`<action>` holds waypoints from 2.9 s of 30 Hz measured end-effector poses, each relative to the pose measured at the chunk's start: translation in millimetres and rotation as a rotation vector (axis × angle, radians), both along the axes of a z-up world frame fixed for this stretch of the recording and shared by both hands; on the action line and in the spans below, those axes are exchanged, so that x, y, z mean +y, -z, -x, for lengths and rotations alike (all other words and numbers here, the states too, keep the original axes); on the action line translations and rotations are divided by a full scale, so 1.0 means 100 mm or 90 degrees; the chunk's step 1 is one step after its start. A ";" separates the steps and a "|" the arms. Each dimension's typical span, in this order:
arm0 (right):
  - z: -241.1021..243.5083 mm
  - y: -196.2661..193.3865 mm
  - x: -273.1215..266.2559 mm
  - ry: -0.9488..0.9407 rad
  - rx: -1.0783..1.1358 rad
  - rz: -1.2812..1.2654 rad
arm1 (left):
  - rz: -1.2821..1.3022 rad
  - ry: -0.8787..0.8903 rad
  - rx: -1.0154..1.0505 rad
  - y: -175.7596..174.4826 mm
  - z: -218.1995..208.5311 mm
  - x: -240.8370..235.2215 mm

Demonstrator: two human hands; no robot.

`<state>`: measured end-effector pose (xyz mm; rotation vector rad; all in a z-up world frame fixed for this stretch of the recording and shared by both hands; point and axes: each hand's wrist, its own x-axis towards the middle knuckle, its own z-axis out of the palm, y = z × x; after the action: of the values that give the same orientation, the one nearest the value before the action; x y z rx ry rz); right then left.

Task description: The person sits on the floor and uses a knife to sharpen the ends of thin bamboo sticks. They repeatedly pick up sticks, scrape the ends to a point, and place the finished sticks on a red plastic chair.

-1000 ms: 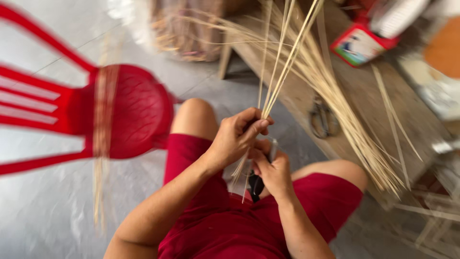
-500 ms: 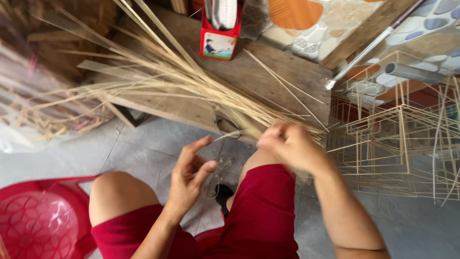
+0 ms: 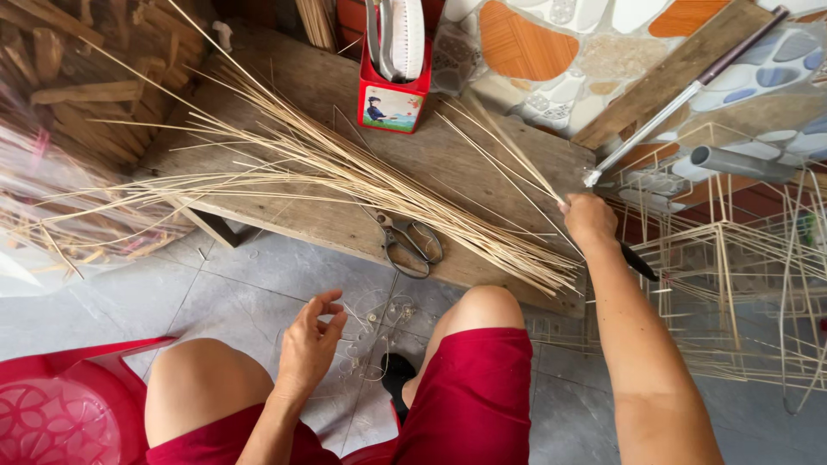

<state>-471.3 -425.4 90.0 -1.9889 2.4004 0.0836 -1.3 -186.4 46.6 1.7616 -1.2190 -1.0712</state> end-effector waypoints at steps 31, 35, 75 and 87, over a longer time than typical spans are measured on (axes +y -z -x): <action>-2.28 0.68 -0.30 -0.172 -0.093 0.042 | 0.022 0.026 -0.056 0.00 -0.15 -0.04; -2.20 0.56 -0.23 -0.129 -0.180 0.102 | 0.049 0.024 -0.050 0.03 -0.16 -0.03; -1.86 0.86 2.39 -0.622 -1.189 -0.117 | 0.170 -0.045 0.037 -0.73 -0.14 2.21; -1.97 1.45 3.19 -0.489 -1.239 -0.478 | 0.140 -0.055 0.141 -1.21 -0.20 2.54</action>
<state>-274.3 -106.1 -54.7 -1.1583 0.2729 -0.5418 18.9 67.4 167.2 1.4736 -1.0699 -1.0108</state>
